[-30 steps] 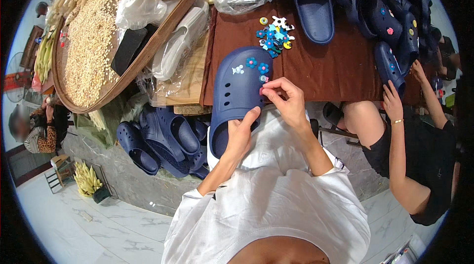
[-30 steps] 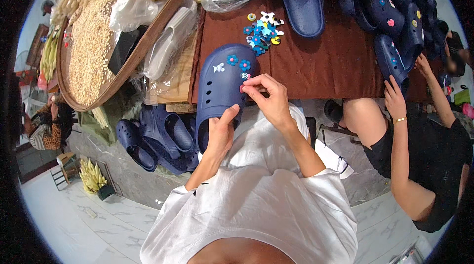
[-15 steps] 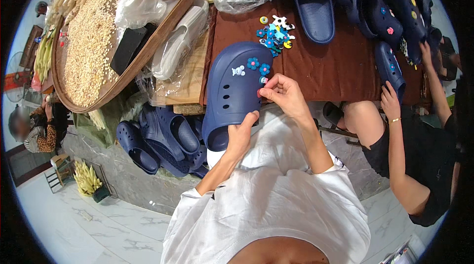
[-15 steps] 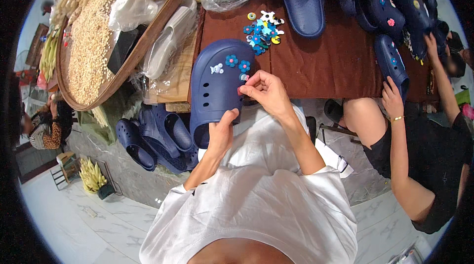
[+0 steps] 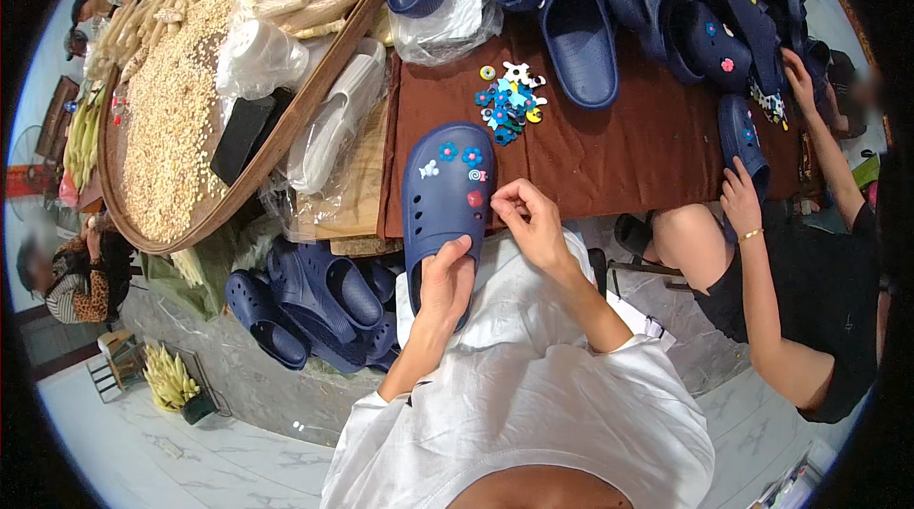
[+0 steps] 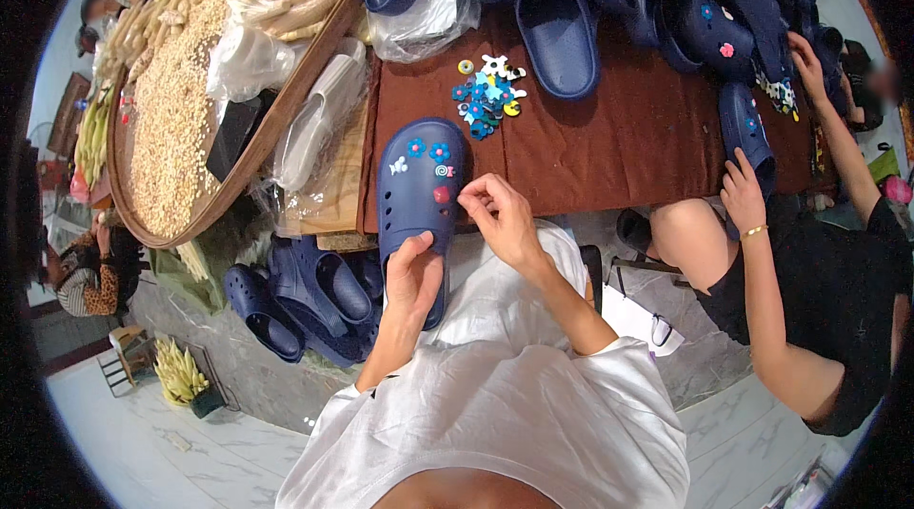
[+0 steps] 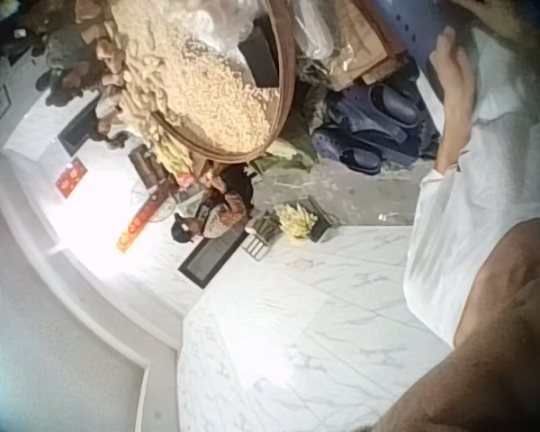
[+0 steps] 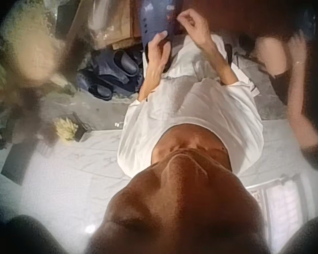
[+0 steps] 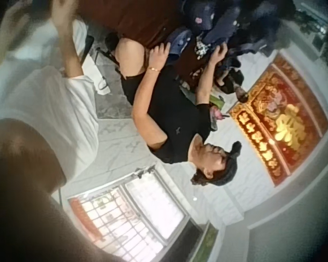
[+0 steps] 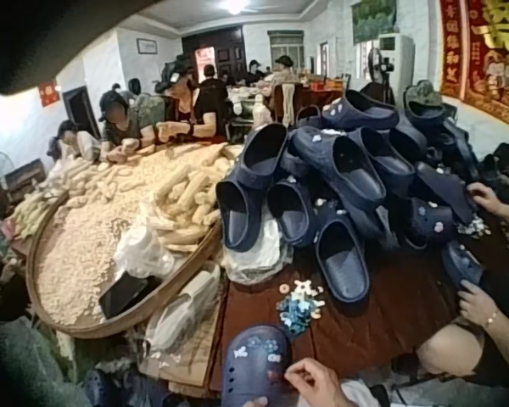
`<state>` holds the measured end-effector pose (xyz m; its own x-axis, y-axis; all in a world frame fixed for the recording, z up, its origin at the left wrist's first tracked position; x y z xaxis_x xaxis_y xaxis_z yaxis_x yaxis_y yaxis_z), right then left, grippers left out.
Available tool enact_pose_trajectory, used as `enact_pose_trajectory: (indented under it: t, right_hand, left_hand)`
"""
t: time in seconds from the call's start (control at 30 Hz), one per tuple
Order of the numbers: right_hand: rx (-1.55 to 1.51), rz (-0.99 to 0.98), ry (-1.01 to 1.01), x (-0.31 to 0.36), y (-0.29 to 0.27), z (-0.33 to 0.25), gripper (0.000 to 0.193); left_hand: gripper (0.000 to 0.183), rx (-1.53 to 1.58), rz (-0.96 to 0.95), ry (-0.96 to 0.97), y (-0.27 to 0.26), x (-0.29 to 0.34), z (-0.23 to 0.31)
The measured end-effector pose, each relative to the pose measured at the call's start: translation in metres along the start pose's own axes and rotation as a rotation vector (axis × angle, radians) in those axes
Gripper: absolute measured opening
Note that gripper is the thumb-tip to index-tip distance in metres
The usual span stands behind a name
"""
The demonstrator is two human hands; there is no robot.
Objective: Attaching small decorative plastic pins to the holes of rubber clog shoes.
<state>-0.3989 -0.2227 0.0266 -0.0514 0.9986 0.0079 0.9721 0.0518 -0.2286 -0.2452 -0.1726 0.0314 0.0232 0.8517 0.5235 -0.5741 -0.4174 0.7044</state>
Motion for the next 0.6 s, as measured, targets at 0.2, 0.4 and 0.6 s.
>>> enact_pose_trajectory:
  t: [0.2,0.4,0.6]
  right_hand:
    - [0.313,0.149,-0.119,-0.019,-0.026,-0.007,0.010]
    - [0.541,0.187,-0.291,-0.061,-0.025,0.003,0.019]
    - [0.650,0.200,-0.350,-0.073,-0.020,0.014,0.023]
  left_hand:
    - [0.055,-0.055,-0.071,0.063,0.005,0.000,0.009]
    - [0.059,-0.124,-0.038,0.064,0.011,0.002,0.008]
    - [0.062,-0.100,-0.069,0.014,0.000,-0.003,0.006]
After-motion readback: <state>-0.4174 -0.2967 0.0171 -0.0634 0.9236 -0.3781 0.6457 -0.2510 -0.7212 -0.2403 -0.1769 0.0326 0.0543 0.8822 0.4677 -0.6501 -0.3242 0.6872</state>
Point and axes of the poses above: each hand's wrist, its own x-axis away from the middle knuckle, its own y-axis out of the palm, z = x × y, the point moved 4 cm from there along -x, towards the middle knuckle, and after that the axes turned 2 degrees about x, right-handed, at the moved point
